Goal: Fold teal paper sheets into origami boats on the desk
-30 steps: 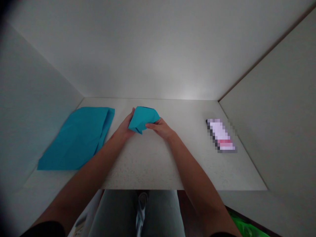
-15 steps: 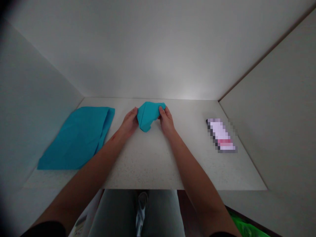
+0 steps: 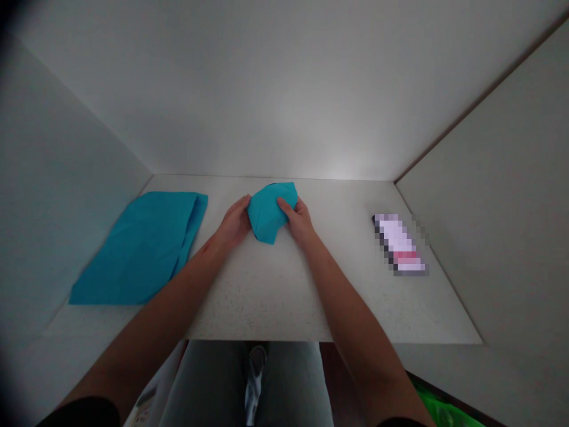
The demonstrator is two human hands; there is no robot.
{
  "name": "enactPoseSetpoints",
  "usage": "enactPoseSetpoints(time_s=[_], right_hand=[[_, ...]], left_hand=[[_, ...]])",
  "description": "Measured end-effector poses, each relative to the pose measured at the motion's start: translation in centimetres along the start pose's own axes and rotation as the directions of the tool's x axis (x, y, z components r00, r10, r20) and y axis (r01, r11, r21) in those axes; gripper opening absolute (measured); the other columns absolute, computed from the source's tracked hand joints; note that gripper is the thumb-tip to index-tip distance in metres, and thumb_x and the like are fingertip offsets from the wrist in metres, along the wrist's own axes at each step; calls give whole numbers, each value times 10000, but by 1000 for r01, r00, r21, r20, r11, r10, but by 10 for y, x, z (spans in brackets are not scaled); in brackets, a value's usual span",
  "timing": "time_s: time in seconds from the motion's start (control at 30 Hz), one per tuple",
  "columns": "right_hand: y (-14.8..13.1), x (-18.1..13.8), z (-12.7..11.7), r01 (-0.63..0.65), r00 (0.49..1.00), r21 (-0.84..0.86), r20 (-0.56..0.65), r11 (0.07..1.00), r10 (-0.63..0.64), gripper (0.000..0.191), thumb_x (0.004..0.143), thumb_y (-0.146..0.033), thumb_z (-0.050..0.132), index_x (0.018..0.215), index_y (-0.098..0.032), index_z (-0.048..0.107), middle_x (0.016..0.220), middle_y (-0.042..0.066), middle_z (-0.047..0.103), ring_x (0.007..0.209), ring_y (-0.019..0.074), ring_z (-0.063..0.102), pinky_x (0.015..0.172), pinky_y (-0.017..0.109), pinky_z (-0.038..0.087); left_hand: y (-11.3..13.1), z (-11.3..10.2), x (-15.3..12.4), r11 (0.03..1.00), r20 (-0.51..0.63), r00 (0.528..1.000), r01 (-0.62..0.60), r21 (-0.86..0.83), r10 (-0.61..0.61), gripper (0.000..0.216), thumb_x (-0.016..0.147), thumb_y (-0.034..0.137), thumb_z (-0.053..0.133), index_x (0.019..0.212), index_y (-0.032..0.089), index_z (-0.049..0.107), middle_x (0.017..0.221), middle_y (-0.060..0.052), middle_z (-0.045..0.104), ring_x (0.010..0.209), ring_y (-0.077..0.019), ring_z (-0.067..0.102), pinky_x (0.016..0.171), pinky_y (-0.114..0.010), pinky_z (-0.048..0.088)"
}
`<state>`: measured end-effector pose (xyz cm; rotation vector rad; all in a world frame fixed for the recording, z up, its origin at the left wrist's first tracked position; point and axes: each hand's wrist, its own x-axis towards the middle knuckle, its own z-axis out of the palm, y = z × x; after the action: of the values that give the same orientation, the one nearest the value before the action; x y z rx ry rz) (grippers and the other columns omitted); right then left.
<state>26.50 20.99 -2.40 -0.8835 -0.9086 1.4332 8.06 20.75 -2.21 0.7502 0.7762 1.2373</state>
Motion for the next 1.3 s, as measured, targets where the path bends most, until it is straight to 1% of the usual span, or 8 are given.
enactPoseSetpoints(time_s=[0.17, 0.27, 0.37, 0.47, 0.63, 0.97, 1.17, 1.3], right_hand=[[-5, -4, 0, -70, 994, -5, 85, 998, 70, 603, 690, -616, 986, 1139, -298, 740, 1140, 37, 843, 1108, 285, 785, 1032, 463, 649], [-5, -5, 0, -88, 979, -25, 181, 996, 91, 602, 670, -584, 1009, 1129, -297, 747, 1122, 31, 843, 1088, 277, 785, 1028, 453, 644], [-2, -5, 1, -74, 971, -20, 229, 997, 76, 593, 663, -576, 1014, 1105, -285, 747, 1090, 35, 840, 1038, 264, 782, 969, 429, 652], [-1, -4, 0, -36, 977, 6, 211, 999, 34, 560, 699, -552, 1001, 1120, -292, 739, 1091, 23, 833, 1016, 238, 772, 941, 395, 646], [-1, -3, -3, -6, 986, 26, 166, 1000, 1, 507, 729, -550, 985, 1089, -302, 727, 1066, 3, 821, 984, 214, 759, 914, 367, 640], [-5, -5, 0, -57, 981, 19, 188, 998, 52, 537, 754, -567, 966, 1168, -330, 721, 1119, 9, 821, 1014, 238, 764, 939, 408, 645], [-6, -6, 1, -59, 972, -14, 228, 998, 61, 505, 745, -567, 971, 1110, -308, 737, 1003, -2, 807, 910, 197, 737, 865, 333, 625], [-3, -6, 1, -73, 968, -37, 239, 997, 79, 518, 725, -577, 978, 1081, -290, 735, 938, -7, 784, 838, 179, 709, 802, 306, 607]], left_hand=[[8, 2, -10, 990, 128, 983, 138, -39, -132, 492, 813, 618, 880, 1010, 186, 752, 985, -84, 795, 981, -273, 766, 868, -376, 607], [11, 5, -18, 986, 196, 969, 162, -33, -153, 577, 758, 594, 923, 1138, 186, 777, 1099, -111, 817, 1045, -307, 773, 887, -399, 616], [14, 7, -22, 988, 232, 962, 151, -16, -143, 650, 717, 525, 961, 1231, 174, 773, 1152, -139, 824, 1151, -359, 764, 977, -445, 614], [14, 6, -21, 987, 259, 954, 160, -8, -152, 638, 730, 521, 950, 1214, 141, 782, 1157, -178, 827, 1239, -406, 738, 1060, -498, 594], [12, 3, -19, 983, 295, 939, 186, -10, -175, 641, 733, 494, 962, 1235, 139, 780, 1224, -189, 816, 1324, -429, 701, 1108, -524, 582], [15, 7, -25, 985, 279, 951, 159, -71, -134, 704, 817, 390, 927, 1460, 262, 671, 1398, -120, 762, 1335, -366, 707, 1126, -520, 588], [16, 6, -23, 980, 337, 927, 194, -48, -167, 635, 819, 470, 906, 1351, 174, 727, 1323, -169, 787, 1353, -399, 693, 1137, -520, 578], [13, 4, -22, 979, 356, 918, 200, -38, -174, 628, 791, 467, 914, 1313, 164, 743, 1284, -173, 801, 1334, -401, 706, 1135, -516, 574]])
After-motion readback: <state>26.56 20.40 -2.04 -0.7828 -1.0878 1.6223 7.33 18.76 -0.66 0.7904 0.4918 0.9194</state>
